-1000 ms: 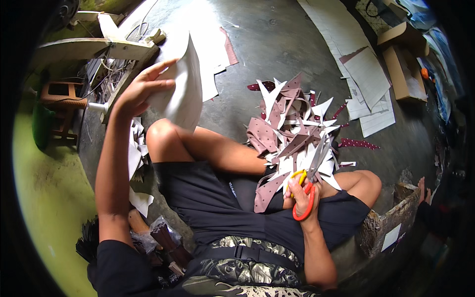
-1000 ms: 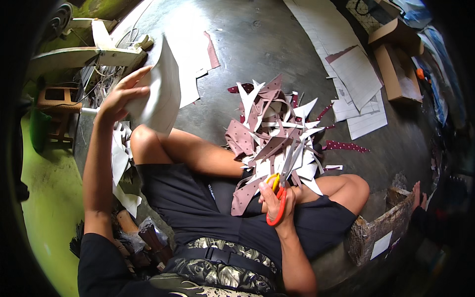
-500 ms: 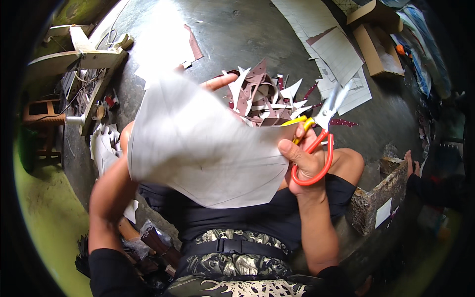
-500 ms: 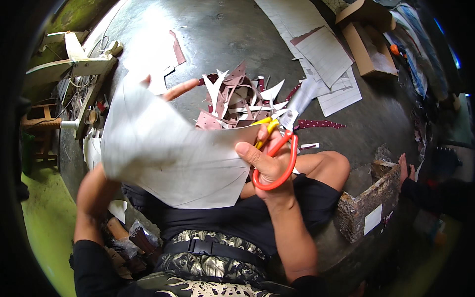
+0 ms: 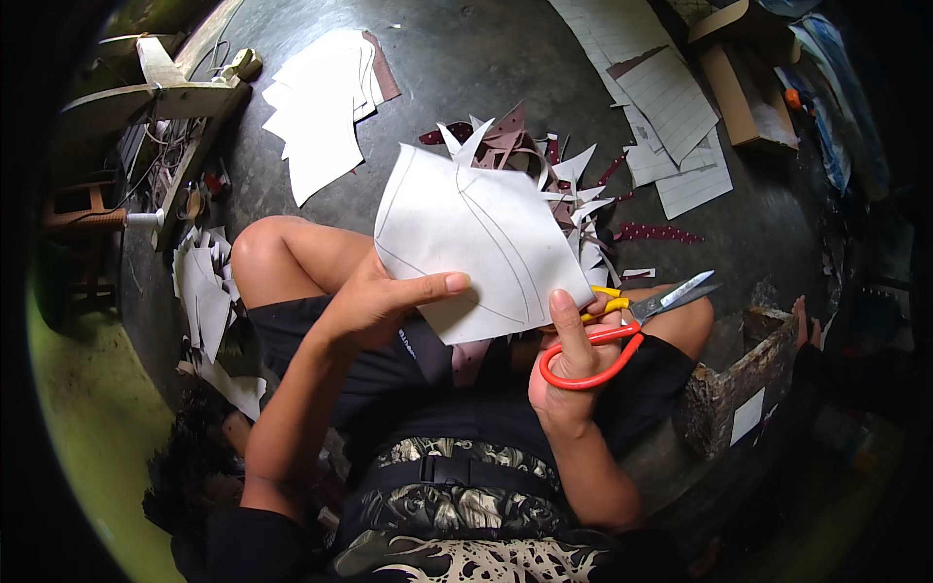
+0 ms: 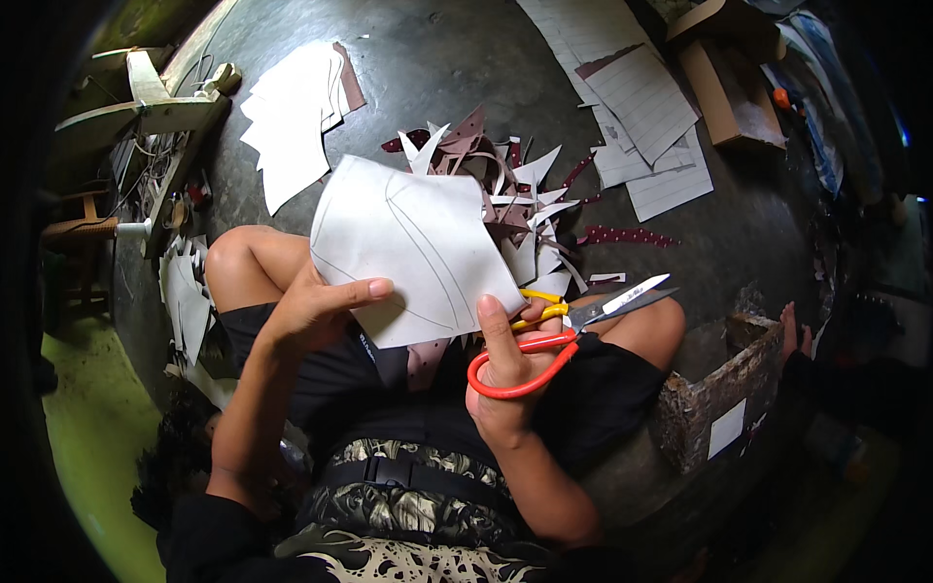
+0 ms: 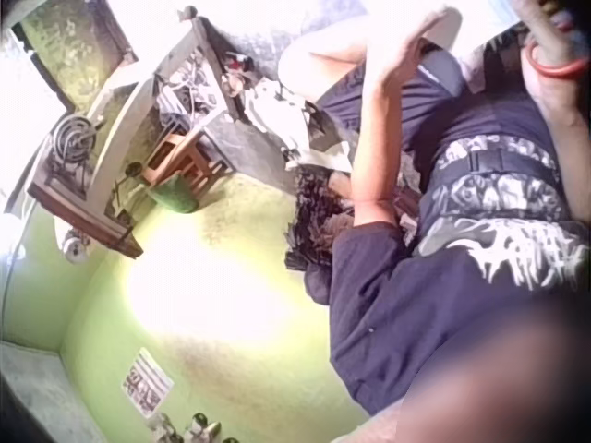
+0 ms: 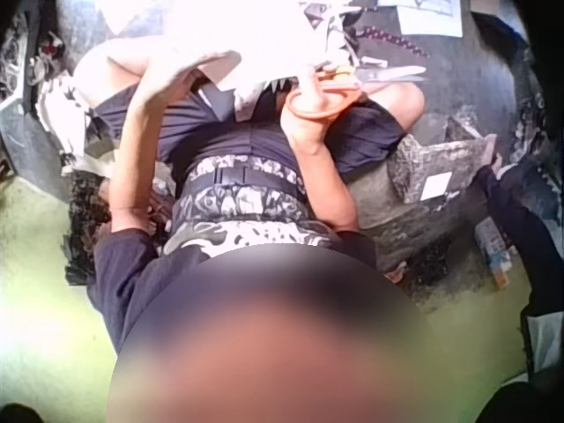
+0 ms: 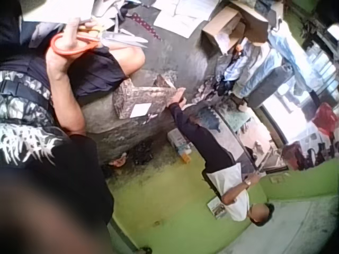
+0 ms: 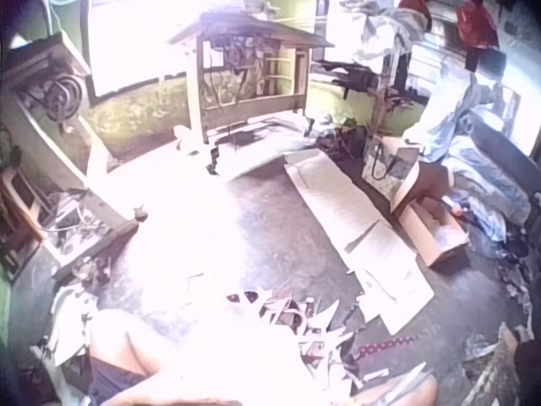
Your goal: The person sits cross-legged on the floor and uses red-handled scissors to cut white paper along drawn lines. They repeatedly pick up sheets, cut them into shapes, and place the cut pieces on the floor.
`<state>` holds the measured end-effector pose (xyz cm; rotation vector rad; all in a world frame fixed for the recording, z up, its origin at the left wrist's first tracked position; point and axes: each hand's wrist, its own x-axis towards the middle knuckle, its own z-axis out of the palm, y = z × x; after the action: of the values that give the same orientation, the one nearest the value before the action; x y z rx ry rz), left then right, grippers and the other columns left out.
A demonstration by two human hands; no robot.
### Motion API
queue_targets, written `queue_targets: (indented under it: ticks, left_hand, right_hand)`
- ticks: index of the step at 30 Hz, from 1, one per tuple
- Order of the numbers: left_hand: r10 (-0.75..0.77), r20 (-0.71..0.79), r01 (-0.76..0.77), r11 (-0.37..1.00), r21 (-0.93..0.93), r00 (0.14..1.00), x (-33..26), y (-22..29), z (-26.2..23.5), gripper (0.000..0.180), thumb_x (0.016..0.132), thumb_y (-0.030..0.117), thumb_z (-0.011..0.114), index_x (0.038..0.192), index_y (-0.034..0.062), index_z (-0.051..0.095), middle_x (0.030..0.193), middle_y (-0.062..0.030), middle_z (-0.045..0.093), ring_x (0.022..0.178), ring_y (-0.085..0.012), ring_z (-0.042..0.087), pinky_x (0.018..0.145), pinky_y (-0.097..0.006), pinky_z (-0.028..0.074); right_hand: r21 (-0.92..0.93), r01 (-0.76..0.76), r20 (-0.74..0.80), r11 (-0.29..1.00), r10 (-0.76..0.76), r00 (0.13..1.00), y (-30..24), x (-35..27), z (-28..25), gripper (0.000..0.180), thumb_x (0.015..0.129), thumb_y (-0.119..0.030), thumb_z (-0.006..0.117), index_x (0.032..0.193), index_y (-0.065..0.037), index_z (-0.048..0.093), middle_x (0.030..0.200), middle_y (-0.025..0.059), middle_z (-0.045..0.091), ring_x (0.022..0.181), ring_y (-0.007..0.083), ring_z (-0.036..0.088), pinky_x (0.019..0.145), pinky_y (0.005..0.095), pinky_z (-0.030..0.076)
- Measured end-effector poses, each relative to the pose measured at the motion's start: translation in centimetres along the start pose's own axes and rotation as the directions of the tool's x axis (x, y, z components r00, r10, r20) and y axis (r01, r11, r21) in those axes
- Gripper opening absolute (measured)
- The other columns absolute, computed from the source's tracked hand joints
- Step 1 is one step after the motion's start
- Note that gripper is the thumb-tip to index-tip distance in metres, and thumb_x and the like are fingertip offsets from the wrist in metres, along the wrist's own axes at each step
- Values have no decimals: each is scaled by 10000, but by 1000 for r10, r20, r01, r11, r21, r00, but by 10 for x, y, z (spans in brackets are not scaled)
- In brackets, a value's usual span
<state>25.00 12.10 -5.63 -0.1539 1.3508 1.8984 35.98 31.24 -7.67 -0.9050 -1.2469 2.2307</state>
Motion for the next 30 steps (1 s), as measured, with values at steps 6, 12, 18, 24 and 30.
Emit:
queue_targets:
  ticks: [6,12,18,24,30]
  left_hand:
    - [71,-108,-48,978,204,992,-3,36,-9,601,884,47,833,1402,-47,544,1249,-112,674,1147,-204,648,990,-351,528]
    - [197,-74,-189,977,94,978,3,54,-26,611,891,2,803,1432,-36,521,1296,-124,645,1192,-215,635,1027,-365,528]
    - [201,-77,-189,972,138,977,7,47,-16,596,899,-11,790,1435,-10,530,1303,-101,637,1212,-199,621,1053,-362,516]
    - [205,-124,-193,976,101,971,5,39,-11,613,896,-19,789,1445,-5,517,1315,-93,631,1225,-195,610,1069,-361,503]
    - [199,-125,-196,980,39,972,6,32,-13,613,897,-31,788,1446,-2,517,1312,-89,636,1210,-187,618,1059,-358,505]
  right_hand:
    - [-297,-42,302,954,135,944,-17,-4,-30,219,1043,-188,672,969,-38,530,725,44,575,587,103,513,557,256,437]
    - [-619,-80,582,781,525,621,-34,-33,-64,520,1016,-568,645,1022,-52,578,874,23,551,740,85,527,674,243,445]
    - [-689,97,551,718,433,714,-20,-37,-42,460,1033,-463,658,991,-8,597,774,28,560,700,97,548,657,278,476]
    - [-685,140,520,715,346,781,-19,-34,-28,466,1025,-455,679,875,-21,605,677,15,557,599,88,537,562,268,456]
    - [-685,132,508,716,341,791,-20,-35,-25,467,1023,-458,685,868,-24,606,660,6,543,594,83,520,559,269,449]
